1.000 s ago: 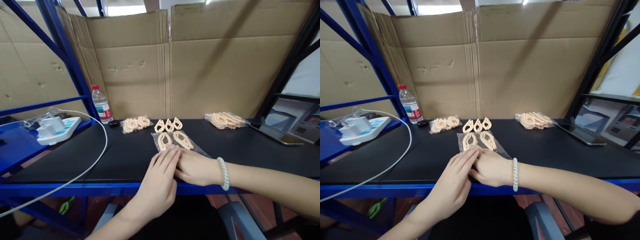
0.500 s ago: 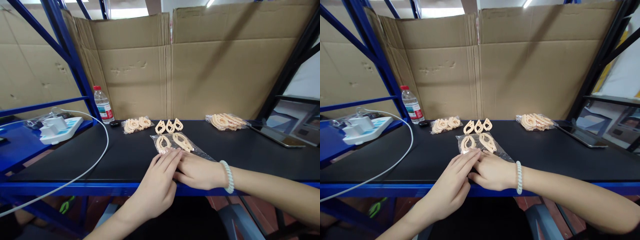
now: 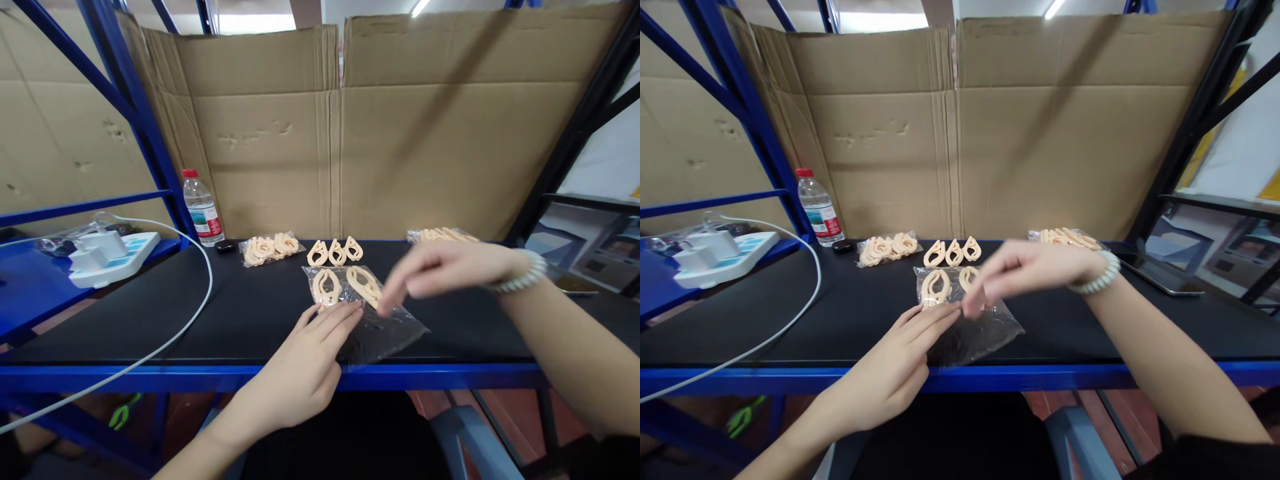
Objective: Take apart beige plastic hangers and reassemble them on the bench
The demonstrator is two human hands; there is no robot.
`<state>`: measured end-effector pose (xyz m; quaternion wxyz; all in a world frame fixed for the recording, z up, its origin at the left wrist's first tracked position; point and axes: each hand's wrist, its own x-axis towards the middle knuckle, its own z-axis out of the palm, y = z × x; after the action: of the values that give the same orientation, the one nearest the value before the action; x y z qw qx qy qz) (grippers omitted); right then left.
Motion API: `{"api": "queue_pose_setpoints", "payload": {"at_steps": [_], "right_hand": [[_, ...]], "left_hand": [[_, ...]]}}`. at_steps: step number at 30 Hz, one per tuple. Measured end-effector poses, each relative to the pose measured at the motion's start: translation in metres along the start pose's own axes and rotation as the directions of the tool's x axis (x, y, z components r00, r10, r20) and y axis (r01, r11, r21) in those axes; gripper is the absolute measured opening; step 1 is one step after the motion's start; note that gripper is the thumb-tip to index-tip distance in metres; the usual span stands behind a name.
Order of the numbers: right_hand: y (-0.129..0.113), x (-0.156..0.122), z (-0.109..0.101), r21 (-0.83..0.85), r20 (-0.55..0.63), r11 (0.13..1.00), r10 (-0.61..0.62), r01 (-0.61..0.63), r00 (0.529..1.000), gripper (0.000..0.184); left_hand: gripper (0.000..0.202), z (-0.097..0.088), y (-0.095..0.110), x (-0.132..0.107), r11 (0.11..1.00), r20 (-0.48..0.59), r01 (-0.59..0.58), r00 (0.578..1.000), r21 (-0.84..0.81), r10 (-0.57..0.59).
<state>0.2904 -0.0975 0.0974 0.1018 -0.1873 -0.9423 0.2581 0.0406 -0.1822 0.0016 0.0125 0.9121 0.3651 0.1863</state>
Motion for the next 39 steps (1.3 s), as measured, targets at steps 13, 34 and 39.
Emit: {"api": "queue_pose_setpoints", "payload": {"at_steps": [13, 34, 39], "right_hand": [[0.198, 0.121, 0.000, -0.358, -0.274, 0.858, 0.281, -0.369, 0.920, 0.051], [0.116, -0.040, 0.029, -0.413, -0.293, 0.867, 0.165, -0.280, 0.942, 0.043], [0.115, -0.032, 0.030, -0.498, -0.305, 0.836, 0.078, -0.229, 0.949, 0.045]], "left_hand": [[0.056, -0.022, -0.015, -0.004, 0.999, 0.036, -0.034, 0.999, 0.013, 0.033], [0.038, -0.013, -0.014, 0.002, 0.992, -0.013, -0.116, 0.993, 0.058, 0.117], [0.038, -0.014, -0.013, 0.002, 0.991, -0.010, -0.118, 0.993, 0.061, 0.119]]}}
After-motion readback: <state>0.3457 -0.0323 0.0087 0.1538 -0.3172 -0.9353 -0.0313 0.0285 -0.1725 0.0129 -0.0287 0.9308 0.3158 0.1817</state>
